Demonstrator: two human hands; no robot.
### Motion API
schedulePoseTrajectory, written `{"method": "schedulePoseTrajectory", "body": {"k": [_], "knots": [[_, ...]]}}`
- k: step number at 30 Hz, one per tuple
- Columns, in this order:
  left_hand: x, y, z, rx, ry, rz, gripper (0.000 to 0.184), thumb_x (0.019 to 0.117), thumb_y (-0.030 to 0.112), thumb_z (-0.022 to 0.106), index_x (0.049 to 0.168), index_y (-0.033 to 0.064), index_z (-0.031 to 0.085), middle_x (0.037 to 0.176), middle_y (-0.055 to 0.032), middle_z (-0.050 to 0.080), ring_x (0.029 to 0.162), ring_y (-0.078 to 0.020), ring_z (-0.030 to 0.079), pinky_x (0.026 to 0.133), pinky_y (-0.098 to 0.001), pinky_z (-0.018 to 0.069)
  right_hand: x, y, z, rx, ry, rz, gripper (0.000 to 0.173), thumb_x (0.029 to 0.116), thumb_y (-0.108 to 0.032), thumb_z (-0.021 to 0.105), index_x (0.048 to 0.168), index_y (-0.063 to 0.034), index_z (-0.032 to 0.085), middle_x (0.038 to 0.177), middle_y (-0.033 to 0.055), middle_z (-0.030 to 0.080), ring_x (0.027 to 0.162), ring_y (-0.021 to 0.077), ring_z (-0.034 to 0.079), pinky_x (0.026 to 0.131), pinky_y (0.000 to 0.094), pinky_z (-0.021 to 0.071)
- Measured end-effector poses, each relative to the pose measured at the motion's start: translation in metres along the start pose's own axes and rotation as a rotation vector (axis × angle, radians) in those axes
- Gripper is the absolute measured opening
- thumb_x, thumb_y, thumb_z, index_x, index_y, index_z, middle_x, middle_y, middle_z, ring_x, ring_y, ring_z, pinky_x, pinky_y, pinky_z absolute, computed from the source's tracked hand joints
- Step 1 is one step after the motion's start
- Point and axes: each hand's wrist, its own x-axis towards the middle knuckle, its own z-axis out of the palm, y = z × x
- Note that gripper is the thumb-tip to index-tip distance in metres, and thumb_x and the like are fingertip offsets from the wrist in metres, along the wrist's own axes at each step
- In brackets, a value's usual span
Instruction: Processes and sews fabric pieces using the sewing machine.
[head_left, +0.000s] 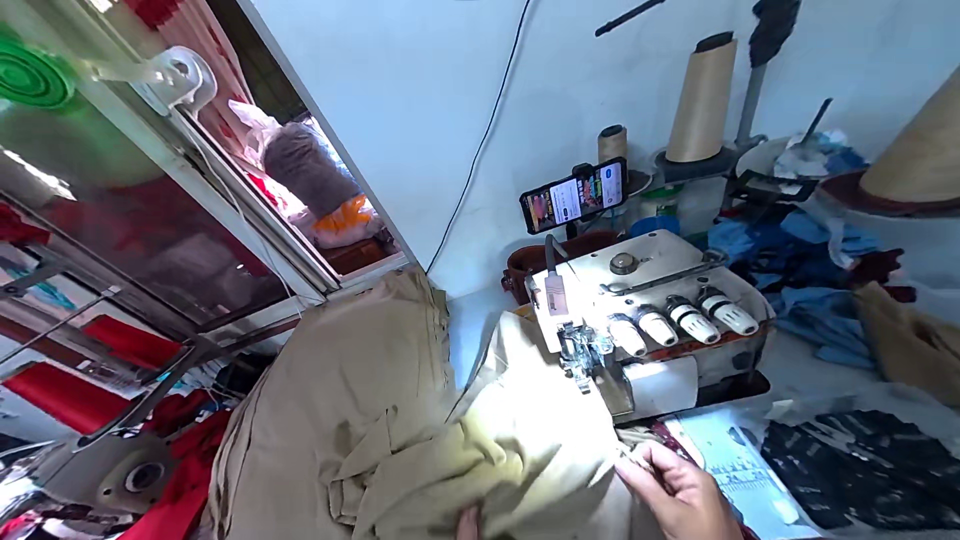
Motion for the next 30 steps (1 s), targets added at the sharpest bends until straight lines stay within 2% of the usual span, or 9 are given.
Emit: {"method": "schedulePoseTrajectory", "body": {"k": [4,9,12,15,17,20,24,26,30], "knots": [[0.073,-0.027,0.033,0.124,-0.033,0.164,0.046,0.0969,0.036,0.065,0.104,-0.0093,0.071,0.1,-0.0194,0.074,0.1,-0.0184,0.073,0.096,-0.0345,0.0562,0.034,0.009,0.02,-0.015,0.143,0.001,0.019,0.0891,-0.013,0.065,0.071,-0.0145,0.059,0.063,-0.0107,0.054,0.055,-0.0049,0.048,0.051,0.0138,0.0395],[0.138,-0.049,0.057,0.109,-0.706,-0.114,0.056,0.0997,0.042,0.061,0.132,-0.0046,0.062,0.133,-0.0225,0.063,0.131,-0.0316,0.057,0.115,-0.0469,0.0404,0.047,0.013,0.027,-0.003,0.161,0.04,0.028,0.0904,-0.013,0.06,0.065,-0.0171,0.05,0.057,-0.0107,0.044,0.048,-0.0019,0.041,0.047,0.0173,0.0347],[0.119,-0.032,0.053,0.129,-0.514,-0.093,0.043,0.1007,0.027,0.062,0.128,-0.005,0.065,0.126,-0.0225,0.067,0.12,-0.0338,0.064,0.107,-0.0501,0.0476,0.048,0.009,0.02,0.191,0.155,0.141,0.026,0.0975,-0.007,0.053,0.072,-0.0131,0.056,0.058,-0.0086,0.05,0.047,0.0,0.046,0.046,0.0168,0.0411],[0.073,-0.013,0.048,0.034,-0.207,0.03,0.024,0.097,0.017,0.058,0.104,-0.0014,0.071,0.091,-0.0105,0.07,0.08,-0.017,0.068,0.074,-0.0342,0.058,0.05,0.013,0.0,0.271,0.358,0.201,0.021,0.1051,-0.01,0.048,0.089,-0.005,0.06,0.064,-0.0062,0.054,0.049,0.0022,0.05,0.048,0.0185,0.0472],[0.044,0.002,0.044,-0.075,-0.261,-0.047,0.02,0.098,0.017,0.059,0.098,0.0006,0.07,0.075,-0.0032,0.066,0.063,-0.0071,0.063,0.061,-0.0249,0.0548,0.047,0.018,-0.009,0.23,0.468,0.167,0.015,0.1049,-0.01,0.048,0.097,-0.0037,0.059,0.068,-0.0056,0.053,0.051,0.0012,0.05,0.048,0.0162,0.046],[0.015,0.01,0.052,-0.196,-0.44,-0.299,0.025,0.0965,0.025,0.068,0.104,0.0014,0.071,0.06,0.002,0.06,0.05,-0.0077,0.057,0.051,-0.0272,0.0511,0.031,0.025,-0.011,0.115,0.328,0.04,0.011,0.0992,-0.014,0.055,0.097,-0.0041,0.061,0.077,-0.0052,0.061,0.064,0.0006,0.06,0.059,0.0179,0.0521],[0.007,0.015,0.071,-0.709,-0.61,-0.819,0.015,0.0955,0.01,0.068,0.105,0.0007,0.061,0.064,0.0001,0.064,0.047,-0.0019,0.05,0.045,-0.0183,0.0418,0.022,0.036,0.006,-0.048,0.055,-0.072,0.03,0.0846,-0.027,0.075,0.103,-0.0047,0.067,0.092,0.0,0.069,0.081,0.005,0.066,0.068,0.0216,0.0551],[0.004,0.021,0.073,-0.873,-0.556,-0.919,0.011,0.0943,0.001,0.065,0.105,-0.0007,0.063,0.068,-0.0017,0.062,0.049,-0.0024,0.047,0.045,-0.0189,0.0381,0.021,0.042,0.011,-0.077,0.031,-0.065,0.026,0.0838,-0.024,0.073,0.1,-0.0041,0.069,0.094,0.002,0.068,0.082,0.0056,0.065,0.07,0.0223,0.055],[-0.006,0.02,0.062,-0.724,-0.336,-0.372,0.016,0.086,0.007,0.072,0.099,-0.0018,0.072,0.096,-0.0041,0.069,0.088,-0.0067,0.067,0.081,-0.0231,0.0572,0.016,0.031,0.002,0.031,0.069,-0.088,0.009,0.0892,-0.009,0.061,0.093,-0.0063,0.069,0.087,-0.0018,0.069,0.079,0.0035,0.065,0.07,0.0182,0.0541]]}}
